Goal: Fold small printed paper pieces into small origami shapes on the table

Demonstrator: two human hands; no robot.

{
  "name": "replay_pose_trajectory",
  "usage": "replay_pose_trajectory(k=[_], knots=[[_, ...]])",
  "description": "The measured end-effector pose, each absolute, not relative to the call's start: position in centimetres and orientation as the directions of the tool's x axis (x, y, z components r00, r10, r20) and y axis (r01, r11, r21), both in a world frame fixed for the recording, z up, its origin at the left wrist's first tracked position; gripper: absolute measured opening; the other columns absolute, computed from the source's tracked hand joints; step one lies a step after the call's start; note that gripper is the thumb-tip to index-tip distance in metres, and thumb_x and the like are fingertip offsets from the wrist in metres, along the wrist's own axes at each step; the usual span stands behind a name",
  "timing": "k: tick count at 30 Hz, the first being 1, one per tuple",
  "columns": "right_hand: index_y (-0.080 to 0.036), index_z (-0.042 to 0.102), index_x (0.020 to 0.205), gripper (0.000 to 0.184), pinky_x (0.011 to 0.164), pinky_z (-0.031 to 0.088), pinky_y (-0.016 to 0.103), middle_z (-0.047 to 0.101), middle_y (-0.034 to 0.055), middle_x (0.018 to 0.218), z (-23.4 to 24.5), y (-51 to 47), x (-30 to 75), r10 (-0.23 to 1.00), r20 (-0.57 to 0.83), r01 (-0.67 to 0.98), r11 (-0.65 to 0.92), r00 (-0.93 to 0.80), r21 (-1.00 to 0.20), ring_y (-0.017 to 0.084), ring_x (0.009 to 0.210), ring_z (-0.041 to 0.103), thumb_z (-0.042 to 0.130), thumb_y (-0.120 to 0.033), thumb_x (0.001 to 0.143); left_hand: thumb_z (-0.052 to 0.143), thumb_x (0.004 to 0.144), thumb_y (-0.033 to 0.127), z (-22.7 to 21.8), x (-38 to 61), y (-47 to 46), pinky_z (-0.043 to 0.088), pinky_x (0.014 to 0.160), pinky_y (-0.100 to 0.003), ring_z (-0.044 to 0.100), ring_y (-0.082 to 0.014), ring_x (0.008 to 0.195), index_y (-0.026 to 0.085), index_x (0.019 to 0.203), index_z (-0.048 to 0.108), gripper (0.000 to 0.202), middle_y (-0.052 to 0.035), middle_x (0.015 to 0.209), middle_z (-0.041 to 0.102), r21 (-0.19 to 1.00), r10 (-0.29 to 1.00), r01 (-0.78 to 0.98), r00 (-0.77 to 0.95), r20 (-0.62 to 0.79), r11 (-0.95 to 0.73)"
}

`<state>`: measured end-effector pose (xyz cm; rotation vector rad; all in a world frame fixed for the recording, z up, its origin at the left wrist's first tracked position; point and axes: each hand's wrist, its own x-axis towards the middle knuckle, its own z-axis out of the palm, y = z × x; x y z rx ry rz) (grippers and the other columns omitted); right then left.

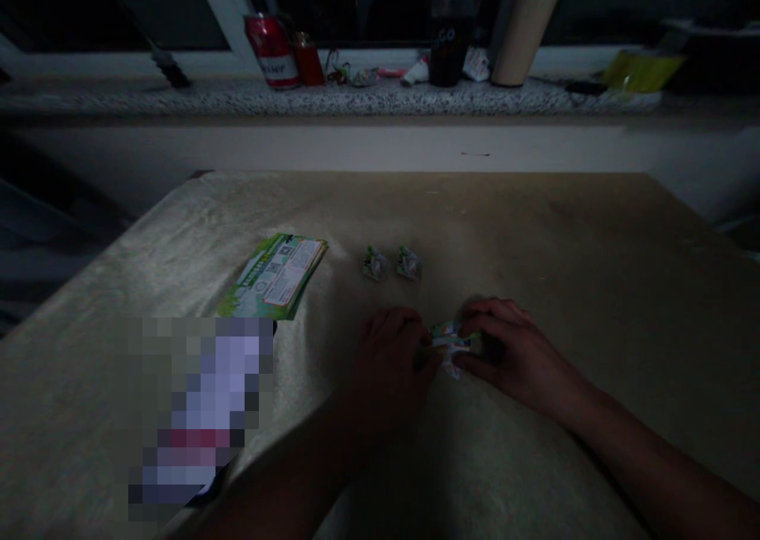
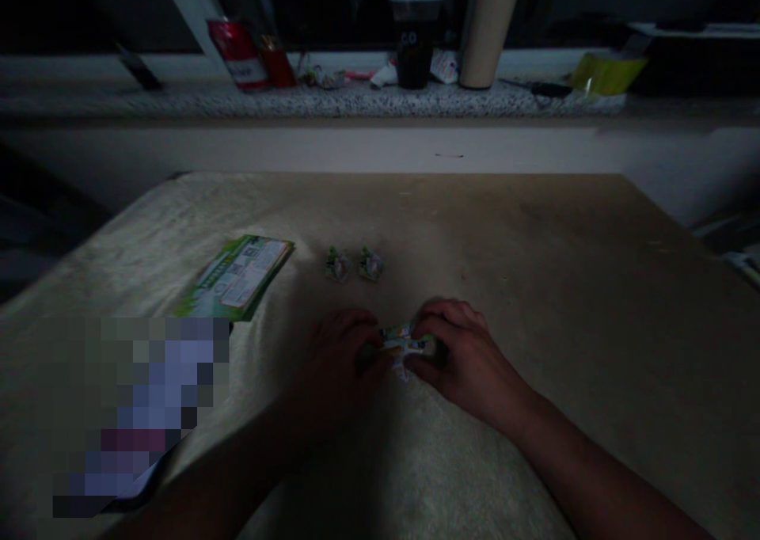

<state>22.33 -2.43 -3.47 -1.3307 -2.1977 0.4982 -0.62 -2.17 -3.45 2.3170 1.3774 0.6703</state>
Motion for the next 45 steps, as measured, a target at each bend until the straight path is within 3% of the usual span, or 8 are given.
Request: replay_pose_trajectory(k=[16, 22, 29, 34, 37, 42, 45], knots=[[-0.027, 0.068, 0.110, 0.026, 0.096, 0.050, 0.050, 0.069, 0.0077, 0.119, -3.2, -2.4, 22.3, 0.896, 0.232, 0.710, 0.443, -0.380, -0.547, 0.031, 0.114, 0.063, 0.077, -0.026, 0.085, 0.072, 0.092, 0.030, -3.3, -0.8, -2.1, 0.044, 0.104, -0.049, 0.056, -0.0294, 0.117, 0.022, 0.116, 0.072, 0.025, -0.0088, 0.123, 0.064, 0.498, 0.882, 0.734, 0.439, 0.171, -0.462], [-0.025, 0.059, 0.132, 0.053, 0.099, 0.051, 0.052, 0.068, 0.0112, 0.125, -3.4, -2.6, 22.1, 0.919, 0.234, 0.734, 0.394, -0.317, -0.554, 0.033, 0.118, 0.062, 0.080, -0.031, 0.083, 0.074, 0.090, 0.028, -3.4, -0.8, -2.2, 0.045, 0.102, -0.047, 0.057, -0.0281, 0.113, 0.020, 0.107, 0.073, 0.019, -0.0082, 0.118, 0.065, 0.524, 0.889, 0.723, 0.419, 0.184, -0.449], [-0.027, 0.046, 0.146, 0.069, 0.096, 0.054, 0.053, 0.068, 0.0118, 0.125, -3.5, -2.8, 22.0, 0.946, 0.231, 0.717, 0.323, -0.228, -0.618, 0.032, 0.112, 0.066, 0.078, -0.034, 0.084, 0.072, 0.092, 0.024, -3.1, -0.7, -2.0, 0.049, 0.089, -0.037, 0.061, -0.0215, 0.092, 0.020, 0.084, 0.070, 0.009, -0.0030, 0.091, 0.065, 0.643, 0.919, 0.664, 0.346, 0.188, -0.381], [-0.027, 0.037, 0.153, 0.079, 0.091, 0.056, 0.048, 0.074, 0.0057, 0.102, -3.1, -3.1, 21.4, 0.967, 0.134, 0.585, 0.240, -0.218, -0.775, 0.026, 0.093, 0.073, 0.076, -0.030, 0.085, 0.069, 0.092, 0.031, -2.2, -0.5, -2.0, 0.050, 0.077, -0.035, 0.061, -0.0200, 0.082, 0.020, 0.080, 0.066, 0.017, -0.0031, 0.087, 0.065, 0.727, 0.958, 0.634, 0.262, 0.118, -0.263], [-0.027, 0.039, 0.152, 0.074, 0.075, 0.060, 0.039, 0.075, 0.0015, 0.090, -3.0, -3.3, 20.8, 0.977, 0.093, 0.463, 0.174, -0.192, -0.869, 0.021, 0.079, 0.073, 0.073, -0.026, 0.086, 0.066, 0.092, 0.032, -2.1, -0.3, -2.1, 0.050, 0.074, -0.035, 0.062, -0.0203, 0.079, 0.019, 0.079, 0.064, 0.018, -0.0035, 0.085, 0.065, 0.742, 0.965, 0.629, 0.247, 0.092, -0.232], [-0.028, 0.045, 0.144, 0.063, 0.065, 0.059, 0.030, 0.072, -0.0018, 0.082, -3.1, -3.2, 20.6, 0.989, 0.130, 0.201, 0.142, -0.069, -0.969, 0.018, 0.073, 0.072, 0.073, -0.025, 0.087, 0.058, 0.095, 0.031, -2.4, -0.3, -2.4, 0.053, 0.084, -0.041, 0.064, -0.0235, 0.088, 0.019, 0.087, 0.067, 0.017, -0.0072, 0.090, 0.069, 0.754, 0.929, 0.565, 0.330, 0.167, -0.336], [-0.027, 0.057, 0.124, 0.041, 0.065, 0.060, 0.028, 0.072, -0.0009, 0.081, -3.1, -3.0, 20.7, 0.983, 0.182, 0.127, 0.182, -0.007, -0.975, 0.017, 0.073, 0.072, 0.075, -0.026, 0.088, 0.055, 0.093, 0.021, -2.6, -0.6, -2.5, 0.053, 0.090, -0.043, 0.065, -0.0249, 0.098, 0.020, 0.100, 0.070, 0.016, -0.0093, 0.102, 0.072, 0.757, 0.899, 0.519, 0.384, 0.208, -0.397]])
